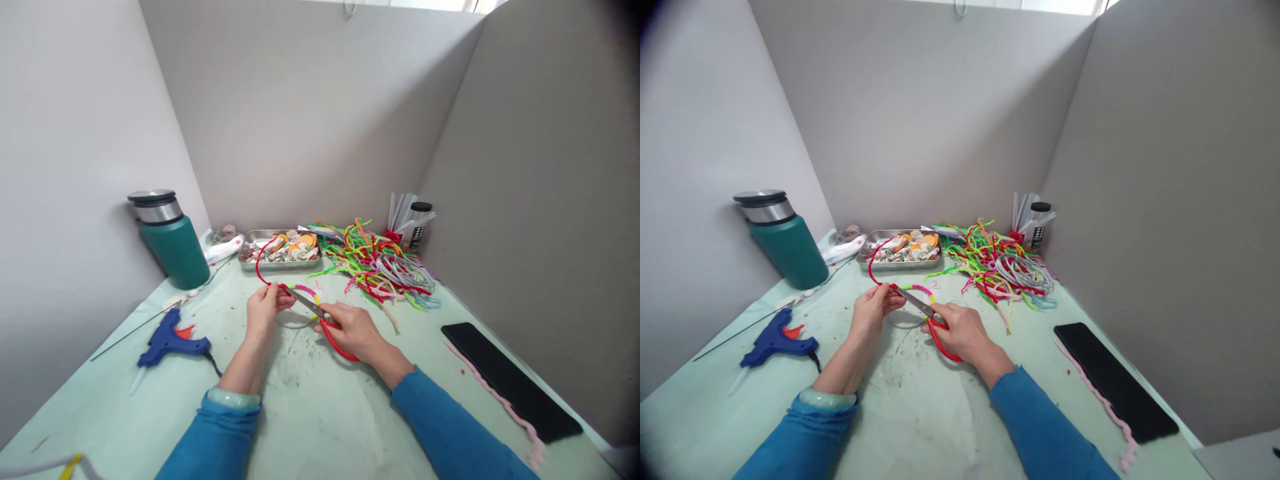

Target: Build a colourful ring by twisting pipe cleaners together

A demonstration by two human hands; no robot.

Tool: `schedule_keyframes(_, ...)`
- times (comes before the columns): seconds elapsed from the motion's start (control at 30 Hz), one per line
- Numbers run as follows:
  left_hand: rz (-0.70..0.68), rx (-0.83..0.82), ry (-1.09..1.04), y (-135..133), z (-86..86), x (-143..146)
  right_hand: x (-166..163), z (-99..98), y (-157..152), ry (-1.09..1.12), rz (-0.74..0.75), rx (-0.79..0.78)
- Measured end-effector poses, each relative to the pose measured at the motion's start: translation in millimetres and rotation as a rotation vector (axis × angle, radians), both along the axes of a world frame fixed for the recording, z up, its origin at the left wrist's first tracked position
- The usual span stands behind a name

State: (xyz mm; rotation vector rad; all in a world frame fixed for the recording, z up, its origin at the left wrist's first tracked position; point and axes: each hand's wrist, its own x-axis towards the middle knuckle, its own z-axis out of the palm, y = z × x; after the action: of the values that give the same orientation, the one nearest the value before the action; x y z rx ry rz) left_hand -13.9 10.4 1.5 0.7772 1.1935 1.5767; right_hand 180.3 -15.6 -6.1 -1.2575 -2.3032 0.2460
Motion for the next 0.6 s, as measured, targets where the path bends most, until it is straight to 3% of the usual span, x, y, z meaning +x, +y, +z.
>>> schedule_keyframes(0.4,0.009,0.012,-0.009,-2.6,2.9,3.0,2.9,10.6,1.8,0.108,0.115,-0.154)
schedule_keyframes(0.6,0.050,0.051,0.105,-0.2,-1.9,3.3,1.5,8.8,0.1,0.068,0.070,-0.106)
